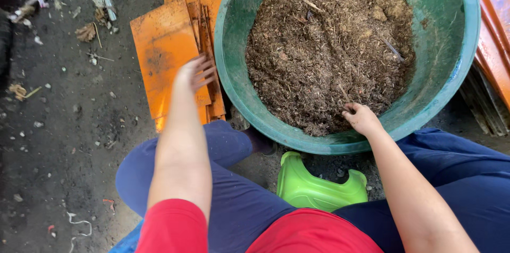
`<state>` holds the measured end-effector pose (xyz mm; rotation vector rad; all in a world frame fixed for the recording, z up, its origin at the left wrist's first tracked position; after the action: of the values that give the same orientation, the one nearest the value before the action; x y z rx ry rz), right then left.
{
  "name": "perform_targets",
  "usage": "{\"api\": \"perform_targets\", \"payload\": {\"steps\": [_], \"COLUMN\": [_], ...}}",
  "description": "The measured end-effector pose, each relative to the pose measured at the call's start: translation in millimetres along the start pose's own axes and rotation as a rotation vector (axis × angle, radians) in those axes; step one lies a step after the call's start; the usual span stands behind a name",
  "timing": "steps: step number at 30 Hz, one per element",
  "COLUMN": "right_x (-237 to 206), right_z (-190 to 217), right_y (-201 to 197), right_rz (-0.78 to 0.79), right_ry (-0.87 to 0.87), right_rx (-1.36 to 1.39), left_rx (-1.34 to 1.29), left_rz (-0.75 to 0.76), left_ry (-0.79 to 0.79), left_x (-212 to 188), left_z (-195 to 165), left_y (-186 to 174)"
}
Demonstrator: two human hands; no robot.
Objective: The person sits on a low stool and repeatedly rubs orange rectangular planks with handfuls of fibrous material from a green basin. The person handles the planks one at a time, rubbing both sides and stacking them nearby.
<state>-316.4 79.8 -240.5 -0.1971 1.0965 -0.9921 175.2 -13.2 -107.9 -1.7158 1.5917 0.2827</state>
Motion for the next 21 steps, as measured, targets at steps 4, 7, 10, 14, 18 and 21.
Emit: {"api": "perform_targets", "payload": {"steps": [4,7,10,14,18,21], "right_x": [5.2,6.8,7.1,0.5,-4.3,-4.4], "right_z": [-7.3,-2.5,6.2,19.2,52.6,79.2], "right_y": [5.2,6.4,3.1,-13.4,-60.8,-125.8], "right_rz": [0.042,0.019,-0.017,-0.057,-0.201,-0.308], "right_ry": [0.061,0.068,0.048,0.076,-0.102,-0.446], "right_rx": [0.006,-0.048,-0.071,-0.072,0.231,0.205], "left_rx": [1.376,1.543,0.937,0.707,0.214,-0.056], "left_rz": [-0.439,-0.545,-0.631,-0.401,-0.059,0.11], "left_ry": [-0.033,0.141,0.28,0.695,0.61,0.416], "left_x": [-36.3,-71.4,-72.0,-37.3,-7.4,-18.2], "left_z": [-50.2,-112.5,-153.2,-178.0,-126.8,-73.9], "left_y": [-154.6,-211.0,-222.2,-91.0,102.5,232.5]}}
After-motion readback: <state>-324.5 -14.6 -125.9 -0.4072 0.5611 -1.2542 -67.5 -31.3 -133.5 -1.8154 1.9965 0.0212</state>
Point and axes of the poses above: each hand's wrist, its own x-axis towards the middle knuckle, its own y-axis out of the palm, z = x × y, the point moved 10 cm from there along x, towards the middle knuckle, and after that the axes turned 2 degrees about z, right-handed, at the moved point
